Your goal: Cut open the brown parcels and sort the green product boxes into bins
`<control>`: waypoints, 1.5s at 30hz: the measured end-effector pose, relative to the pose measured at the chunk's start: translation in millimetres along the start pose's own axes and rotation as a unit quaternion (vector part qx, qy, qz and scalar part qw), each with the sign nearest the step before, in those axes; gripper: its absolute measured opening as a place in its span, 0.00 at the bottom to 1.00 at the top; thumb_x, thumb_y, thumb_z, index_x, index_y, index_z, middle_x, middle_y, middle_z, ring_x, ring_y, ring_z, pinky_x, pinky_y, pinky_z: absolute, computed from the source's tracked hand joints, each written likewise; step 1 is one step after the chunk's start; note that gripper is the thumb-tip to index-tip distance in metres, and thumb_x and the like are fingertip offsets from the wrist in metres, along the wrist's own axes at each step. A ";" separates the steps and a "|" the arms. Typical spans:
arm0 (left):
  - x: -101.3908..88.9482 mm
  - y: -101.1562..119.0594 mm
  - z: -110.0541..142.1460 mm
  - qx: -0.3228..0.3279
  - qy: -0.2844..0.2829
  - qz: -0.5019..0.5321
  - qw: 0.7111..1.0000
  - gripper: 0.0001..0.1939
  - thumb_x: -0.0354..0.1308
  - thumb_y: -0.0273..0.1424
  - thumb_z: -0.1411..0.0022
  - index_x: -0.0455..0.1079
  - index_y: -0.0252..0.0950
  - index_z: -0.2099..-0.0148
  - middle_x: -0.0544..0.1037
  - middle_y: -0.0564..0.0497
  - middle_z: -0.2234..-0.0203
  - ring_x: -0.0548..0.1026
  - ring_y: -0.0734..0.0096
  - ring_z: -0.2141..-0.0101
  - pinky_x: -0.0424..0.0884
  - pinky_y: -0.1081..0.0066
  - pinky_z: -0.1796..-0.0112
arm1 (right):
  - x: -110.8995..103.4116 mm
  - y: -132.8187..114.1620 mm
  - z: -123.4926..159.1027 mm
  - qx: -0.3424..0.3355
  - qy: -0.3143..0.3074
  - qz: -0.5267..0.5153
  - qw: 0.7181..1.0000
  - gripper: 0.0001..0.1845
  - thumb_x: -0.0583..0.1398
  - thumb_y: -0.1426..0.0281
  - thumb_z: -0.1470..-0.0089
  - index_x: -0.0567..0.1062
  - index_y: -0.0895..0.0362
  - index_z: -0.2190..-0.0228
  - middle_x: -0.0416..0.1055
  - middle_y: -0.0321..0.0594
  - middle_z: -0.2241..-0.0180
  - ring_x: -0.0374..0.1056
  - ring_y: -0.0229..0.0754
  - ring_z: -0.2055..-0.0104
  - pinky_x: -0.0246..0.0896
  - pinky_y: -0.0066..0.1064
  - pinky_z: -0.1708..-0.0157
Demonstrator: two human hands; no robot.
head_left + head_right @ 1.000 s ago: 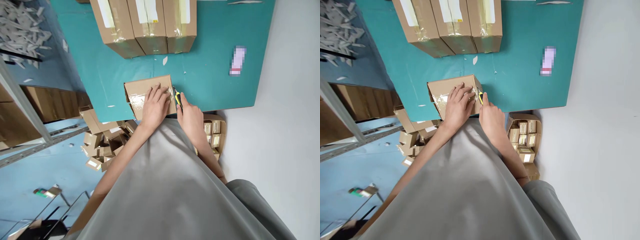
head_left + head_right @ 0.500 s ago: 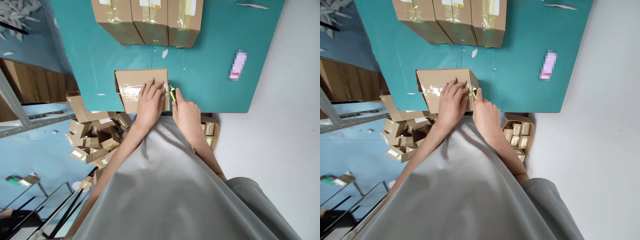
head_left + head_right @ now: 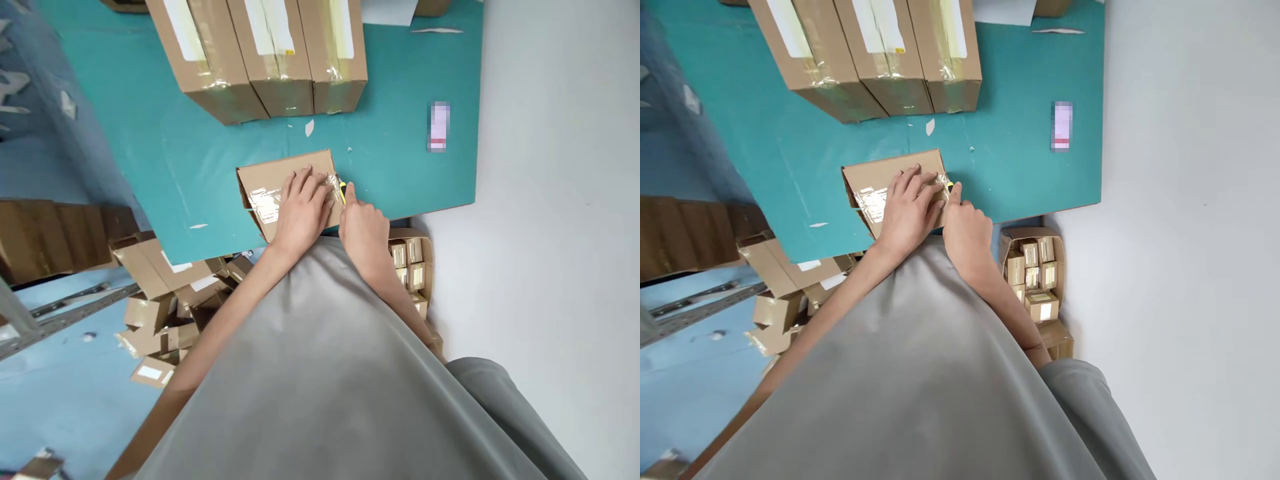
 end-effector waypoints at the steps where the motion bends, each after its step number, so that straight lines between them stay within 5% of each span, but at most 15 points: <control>1: 0.0 -3.5 -0.6 0.012 -0.003 0.003 1.000 0.23 0.47 0.46 0.14 0.71 0.45 0.29 0.75 0.42 0.27 0.60 0.47 0.20 0.53 0.35 0.20 | 0.2 -5.5 1.4 0.010 0.005 -0.002 1.000 0.36 0.49 0.71 0.20 0.52 0.60 0.17 0.85 0.61 0.46 0.84 0.60 0.47 0.78 0.47 0.46; 9: 17.7 -25.5 2.4 0.072 0.011 0.035 0.997 0.23 0.51 0.45 0.17 0.70 0.45 0.29 0.74 0.42 0.26 0.58 0.53 0.20 0.49 0.34 0.20 | 17.1 -27.7 12.0 0.092 0.036 -0.019 0.995 0.36 0.48 0.69 0.19 0.52 0.59 0.17 0.84 0.61 0.46 0.84 0.59 0.46 0.79 0.45 0.47; 16: 22.5 -21.8 6.8 0.063 0.012 0.106 0.992 0.24 0.43 0.47 0.15 0.74 0.45 0.32 0.73 0.45 0.25 0.55 0.55 0.18 0.40 0.35 0.18 | 40.3 -29.9 38.2 0.156 0.024 -0.004 0.988 0.35 0.48 0.72 0.19 0.55 0.57 0.17 0.85 0.59 0.46 0.85 0.57 0.46 0.79 0.44 0.47; 21: 19.4 -17.1 7.9 0.059 0.007 0.103 0.993 0.23 0.49 0.46 0.18 0.73 0.46 0.31 0.73 0.42 0.24 0.57 0.51 0.19 0.42 0.33 0.19 | 40.7 -29.4 58.7 0.171 -0.003 0.006 0.985 0.37 0.51 0.70 0.19 0.51 0.57 0.16 0.85 0.60 0.46 0.85 0.56 0.46 0.79 0.42 0.48; 27: 10.9 -14.5 6.7 0.047 -0.008 0.062 0.997 0.26 0.42 0.48 0.14 0.74 0.43 0.32 0.71 0.42 0.23 0.56 0.51 0.18 0.40 0.38 0.17 | 30.2 -19.6 75.5 0.155 -0.002 0.002 0.988 0.34 0.48 0.69 0.18 0.56 0.55 0.17 0.86 0.57 0.47 0.84 0.57 0.48 0.76 0.43 0.48; 33: 10.7 -15.0 6.1 0.040 -0.013 0.058 0.997 0.27 0.41 0.48 0.15 0.72 0.45 0.29 0.70 0.45 0.22 0.54 0.55 0.17 0.40 0.41 0.17 | 16.2 -11.5 48.9 0.099 0.047 -0.014 0.994 0.39 0.50 0.64 0.19 0.46 0.52 0.15 0.84 0.57 0.41 0.83 0.58 0.47 0.75 0.43 0.47; 39: 8.6 -13.4 4.6 0.019 -0.030 0.023 0.999 0.24 0.45 0.46 0.14 0.73 0.43 0.30 0.69 0.45 0.21 0.55 0.53 0.17 0.42 0.40 0.17 | 16.1 -4.2 17.5 0.066 0.045 -0.030 0.996 0.37 0.49 0.68 0.19 0.51 0.53 0.16 0.85 0.57 0.43 0.84 0.61 0.47 0.77 0.48 0.46; 45: 6.2 -11.0 4.1 -0.009 -0.039 -0.010 0.999 0.24 0.46 0.46 0.14 0.74 0.45 0.31 0.69 0.45 0.22 0.55 0.53 0.17 0.43 0.42 0.17 | 29.0 10.0 28.1 0.063 -0.004 -0.010 0.998 0.36 0.49 0.68 0.21 0.56 0.60 0.18 0.86 0.62 0.50 0.85 0.62 0.54 0.80 0.51 0.51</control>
Point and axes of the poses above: each hand's wrist, its own z-axis away from the middle knuckle, its own x-axis out of the palm, y = z × x, the point moved 3 cm from there along -z, towards the middle knuckle
